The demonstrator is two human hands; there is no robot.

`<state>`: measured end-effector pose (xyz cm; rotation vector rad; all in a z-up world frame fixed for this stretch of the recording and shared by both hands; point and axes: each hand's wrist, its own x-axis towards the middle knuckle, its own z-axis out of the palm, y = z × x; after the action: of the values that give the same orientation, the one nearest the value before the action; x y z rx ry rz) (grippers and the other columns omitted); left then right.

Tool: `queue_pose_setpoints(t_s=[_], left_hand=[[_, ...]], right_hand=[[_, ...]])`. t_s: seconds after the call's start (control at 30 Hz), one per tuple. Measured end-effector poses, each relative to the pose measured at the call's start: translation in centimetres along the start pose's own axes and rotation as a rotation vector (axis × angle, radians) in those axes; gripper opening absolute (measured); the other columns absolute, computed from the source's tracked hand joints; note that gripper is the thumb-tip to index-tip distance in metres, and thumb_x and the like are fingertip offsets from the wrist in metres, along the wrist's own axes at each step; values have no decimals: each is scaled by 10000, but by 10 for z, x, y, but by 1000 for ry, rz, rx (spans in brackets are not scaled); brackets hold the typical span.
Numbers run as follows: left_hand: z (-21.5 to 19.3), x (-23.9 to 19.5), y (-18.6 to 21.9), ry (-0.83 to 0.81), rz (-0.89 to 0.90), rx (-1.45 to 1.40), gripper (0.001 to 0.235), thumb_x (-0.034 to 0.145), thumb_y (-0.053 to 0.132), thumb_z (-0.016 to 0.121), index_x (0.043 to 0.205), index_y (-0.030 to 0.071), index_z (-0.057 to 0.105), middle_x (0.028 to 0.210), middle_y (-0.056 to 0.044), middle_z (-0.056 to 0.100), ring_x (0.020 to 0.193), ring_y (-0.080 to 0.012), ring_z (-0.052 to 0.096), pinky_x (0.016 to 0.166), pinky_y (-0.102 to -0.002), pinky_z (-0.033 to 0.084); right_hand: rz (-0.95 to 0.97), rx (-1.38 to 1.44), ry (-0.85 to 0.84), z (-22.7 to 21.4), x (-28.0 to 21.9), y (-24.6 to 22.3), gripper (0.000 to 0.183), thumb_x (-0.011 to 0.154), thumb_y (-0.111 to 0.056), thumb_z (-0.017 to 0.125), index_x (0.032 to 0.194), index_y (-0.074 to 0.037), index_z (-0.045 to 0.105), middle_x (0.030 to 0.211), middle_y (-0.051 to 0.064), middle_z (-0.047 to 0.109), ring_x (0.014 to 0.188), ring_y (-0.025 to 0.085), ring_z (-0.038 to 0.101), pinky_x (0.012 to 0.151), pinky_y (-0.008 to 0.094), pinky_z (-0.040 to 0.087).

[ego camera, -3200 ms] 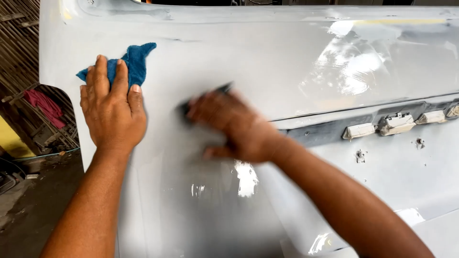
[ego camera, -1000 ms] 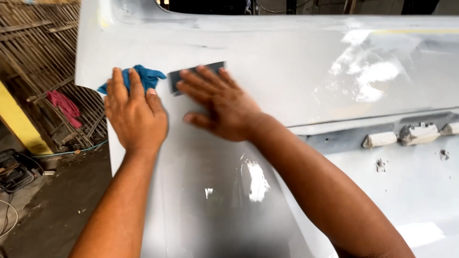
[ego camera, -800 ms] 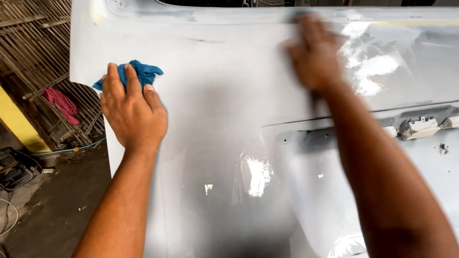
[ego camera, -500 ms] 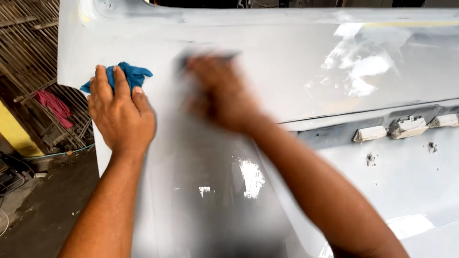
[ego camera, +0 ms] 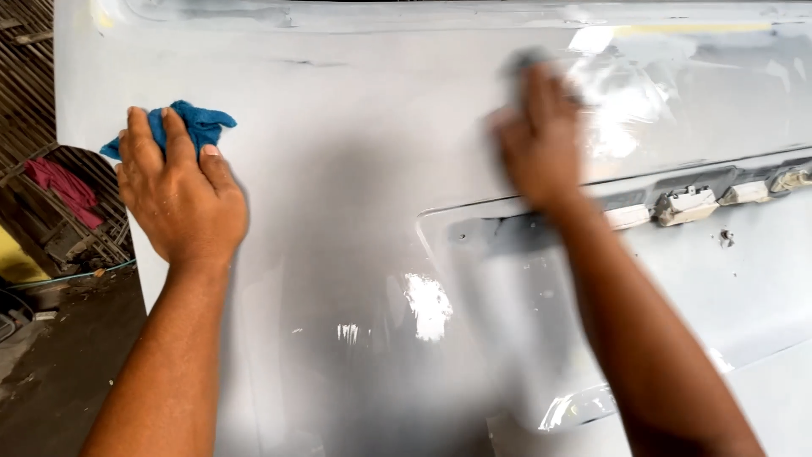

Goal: Sanding and cleaning a white car panel using a sanding block and water.

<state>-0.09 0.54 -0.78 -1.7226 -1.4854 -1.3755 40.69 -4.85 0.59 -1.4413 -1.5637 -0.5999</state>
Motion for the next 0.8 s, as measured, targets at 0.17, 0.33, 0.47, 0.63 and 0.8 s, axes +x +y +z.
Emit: queue_pose_setpoints(t_s=[0.17, 0.33, 0.47, 0.63, 0.8], left_hand=[[-4, -2, -1, -33, 13, -35, 543, 1130, 223, 530, 1597, -44, 459, 1680, -288, 265, 1549, -462, 247, 1230, -643, 178], [-4, 0, -4, -8, 28, -32, 535, 1146, 223, 526, 1599, -55, 465, 1683, -293, 269, 1555, -468, 250, 1239, -641, 179], [-1, -1, 0, -6, 21, -19, 536, 1142, 221, 519, 1596, -58, 464, 1674, -299, 270, 1551, -469, 249, 1231, -645, 180], [-4, -1, -5, -5, 21, -32, 526, 1167, 225, 506, 1611, -53, 458, 1689, -294, 258, 1559, -473, 234, 1240, -646, 172], [-9, -3, -1, -24, 23, -63, 535, 1162, 221, 509, 1624, -44, 451, 1710, -279, 247, 1571, -464, 236, 1254, -645, 165]], right_hand=[[-506, 92, -385, -21, -77, -109, 738, 908, -466, 735, 1519, -167, 448, 1643, 75, 334, 1539, 290, 223, 1252, 503, 144], [-120, 59, -51, -32, -73, 56, 701, 1057, -363, 570, 1653, -100, 312, 1717, 139, 304, 1604, 342, 218, 1307, 490, 152], [251, 21, 233, -26, -85, 80, 565, 1106, -319, 572, 1596, -68, 442, 1657, 167, 395, 1553, 393, 287, 1269, 537, 198], [-393, 166, -61, -15, -109, -80, 709, 891, -351, 718, 1510, -73, 514, 1574, 129, 520, 1525, 365, 388, 1291, 540, 239], [-351, 169, -117, -25, -101, -36, 772, 943, -461, 672, 1554, -49, 442, 1618, 174, 416, 1513, 401, 338, 1240, 547, 229]])
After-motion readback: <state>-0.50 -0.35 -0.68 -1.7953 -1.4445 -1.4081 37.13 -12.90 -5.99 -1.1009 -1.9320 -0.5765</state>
